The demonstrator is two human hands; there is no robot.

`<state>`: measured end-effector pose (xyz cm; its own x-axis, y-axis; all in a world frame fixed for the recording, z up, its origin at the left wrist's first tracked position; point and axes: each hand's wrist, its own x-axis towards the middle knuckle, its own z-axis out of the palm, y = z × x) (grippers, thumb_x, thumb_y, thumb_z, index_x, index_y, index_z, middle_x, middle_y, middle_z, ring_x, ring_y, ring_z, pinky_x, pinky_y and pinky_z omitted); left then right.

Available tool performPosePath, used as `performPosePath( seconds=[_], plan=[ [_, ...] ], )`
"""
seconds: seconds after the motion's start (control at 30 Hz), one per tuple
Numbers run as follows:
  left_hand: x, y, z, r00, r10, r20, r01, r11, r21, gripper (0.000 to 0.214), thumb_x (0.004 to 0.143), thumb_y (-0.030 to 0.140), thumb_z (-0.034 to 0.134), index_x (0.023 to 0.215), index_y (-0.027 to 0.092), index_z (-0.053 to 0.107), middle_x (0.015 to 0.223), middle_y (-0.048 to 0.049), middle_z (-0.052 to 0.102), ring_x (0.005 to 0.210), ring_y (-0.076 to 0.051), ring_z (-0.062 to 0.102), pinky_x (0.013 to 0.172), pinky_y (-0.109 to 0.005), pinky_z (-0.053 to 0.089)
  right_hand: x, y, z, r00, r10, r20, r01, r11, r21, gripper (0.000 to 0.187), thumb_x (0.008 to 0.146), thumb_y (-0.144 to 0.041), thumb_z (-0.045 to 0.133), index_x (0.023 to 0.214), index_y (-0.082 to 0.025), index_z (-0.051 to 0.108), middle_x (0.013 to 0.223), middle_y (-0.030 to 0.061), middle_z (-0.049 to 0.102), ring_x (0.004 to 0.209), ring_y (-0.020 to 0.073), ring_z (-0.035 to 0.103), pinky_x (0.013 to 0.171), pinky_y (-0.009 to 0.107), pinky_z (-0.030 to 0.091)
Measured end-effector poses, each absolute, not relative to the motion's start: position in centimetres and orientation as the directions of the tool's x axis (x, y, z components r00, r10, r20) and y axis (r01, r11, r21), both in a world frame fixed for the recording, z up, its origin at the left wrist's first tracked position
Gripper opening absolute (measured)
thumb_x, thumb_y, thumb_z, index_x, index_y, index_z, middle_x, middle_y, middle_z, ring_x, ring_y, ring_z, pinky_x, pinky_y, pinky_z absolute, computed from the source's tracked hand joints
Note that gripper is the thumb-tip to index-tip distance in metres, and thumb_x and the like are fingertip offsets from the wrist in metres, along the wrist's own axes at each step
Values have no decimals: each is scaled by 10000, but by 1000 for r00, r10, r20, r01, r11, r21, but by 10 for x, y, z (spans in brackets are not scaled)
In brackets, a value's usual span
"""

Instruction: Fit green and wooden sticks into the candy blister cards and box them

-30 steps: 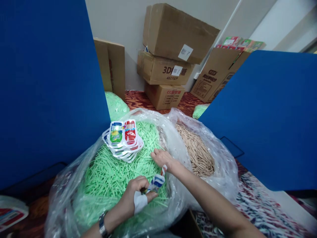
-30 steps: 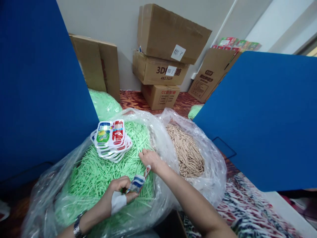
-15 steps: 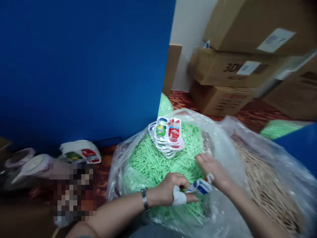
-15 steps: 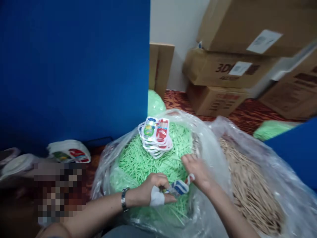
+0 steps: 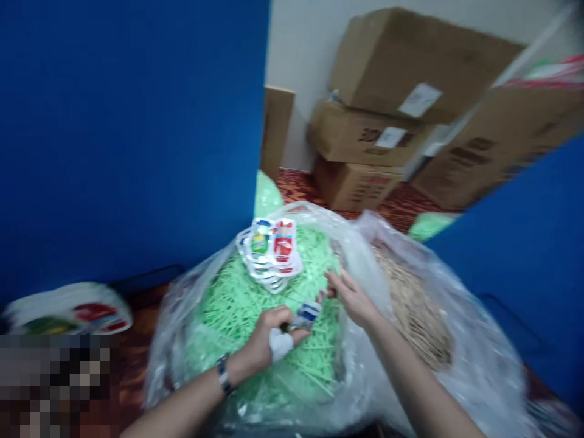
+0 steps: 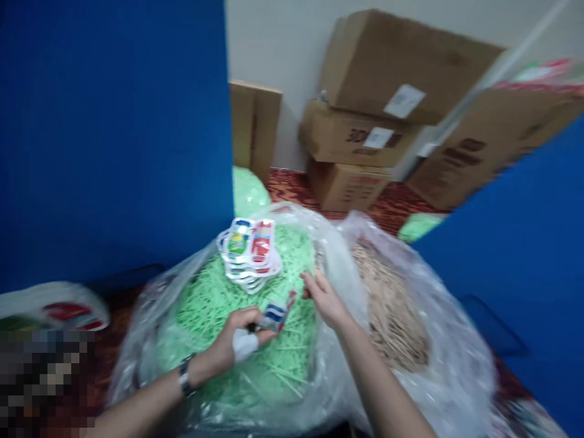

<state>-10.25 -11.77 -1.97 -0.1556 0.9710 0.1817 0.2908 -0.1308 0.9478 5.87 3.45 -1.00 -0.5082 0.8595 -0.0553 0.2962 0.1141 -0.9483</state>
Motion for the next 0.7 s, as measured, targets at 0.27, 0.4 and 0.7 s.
performPosePath(
  seconds=[0.27,0.4,0.7],
  plan=[
    [-104,-112,-31,-124,983,135,325,-89,942,354,757,288,625,548,189,358,577,47,366,541,-106,346,517,-222,274,58,30,-2,-479,864,-153,30,-158,-987,460,733,-634,593,816,-192,497,624,-55,481,572,99,489,590,246,411],
    [-102,-113,-32,-103,981,167,371,-118,921,333,788,303,617,569,184,395,599,42,392,562,-112,374,537,-224,296,52,19,20,-365,931,-18,-132,-71,-989,411,798,-614,539,856,-215,461,593,-66,477,578,117,528,631,269,442],
    [-96,-112,-27,-129,951,282,478,-189,858,353,798,294,642,582,190,383,590,53,390,544,-106,370,532,-221,299,27,-30,64,-218,911,349,-248,295,-923,217,957,-450,354,913,-242,401,607,-61,511,639,133,585,726,326,479]
  ],
)
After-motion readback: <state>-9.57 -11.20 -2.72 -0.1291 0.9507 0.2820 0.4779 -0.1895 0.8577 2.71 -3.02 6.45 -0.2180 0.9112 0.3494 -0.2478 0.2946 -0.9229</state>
